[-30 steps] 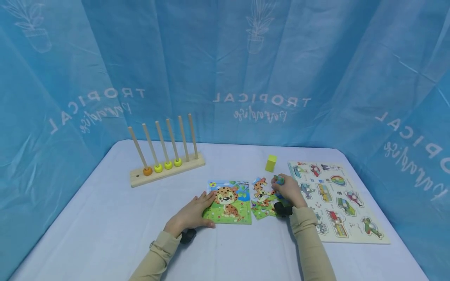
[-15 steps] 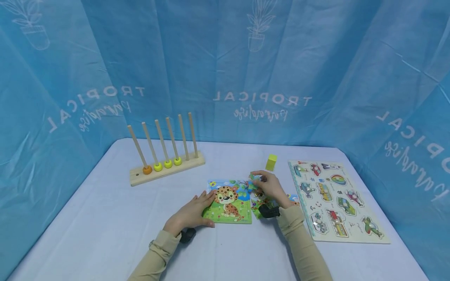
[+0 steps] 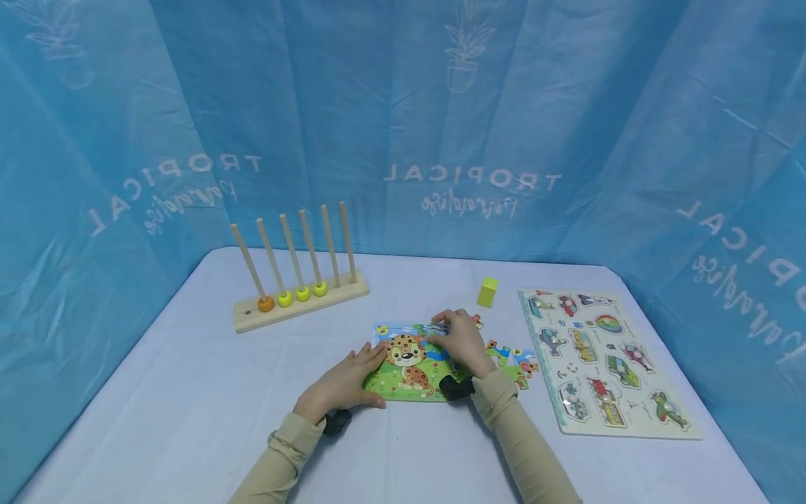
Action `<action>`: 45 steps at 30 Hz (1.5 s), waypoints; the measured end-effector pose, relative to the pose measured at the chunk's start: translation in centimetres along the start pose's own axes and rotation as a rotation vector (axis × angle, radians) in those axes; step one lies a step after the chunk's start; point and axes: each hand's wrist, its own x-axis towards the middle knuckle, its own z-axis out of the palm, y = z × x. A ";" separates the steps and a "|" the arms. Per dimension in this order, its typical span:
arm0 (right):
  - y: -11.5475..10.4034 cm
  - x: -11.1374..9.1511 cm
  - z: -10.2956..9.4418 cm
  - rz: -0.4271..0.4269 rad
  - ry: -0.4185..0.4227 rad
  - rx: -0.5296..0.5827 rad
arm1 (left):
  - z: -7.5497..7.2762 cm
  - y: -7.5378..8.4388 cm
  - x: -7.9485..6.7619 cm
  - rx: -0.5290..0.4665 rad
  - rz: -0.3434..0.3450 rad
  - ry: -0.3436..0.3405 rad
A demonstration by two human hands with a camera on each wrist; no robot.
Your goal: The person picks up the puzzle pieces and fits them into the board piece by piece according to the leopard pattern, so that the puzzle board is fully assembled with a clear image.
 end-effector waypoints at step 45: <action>0.5 -0.4 -4.5 0.211 -0.046 0.567 | 0.2 -0.2 0.2 0.007 0.015 0.015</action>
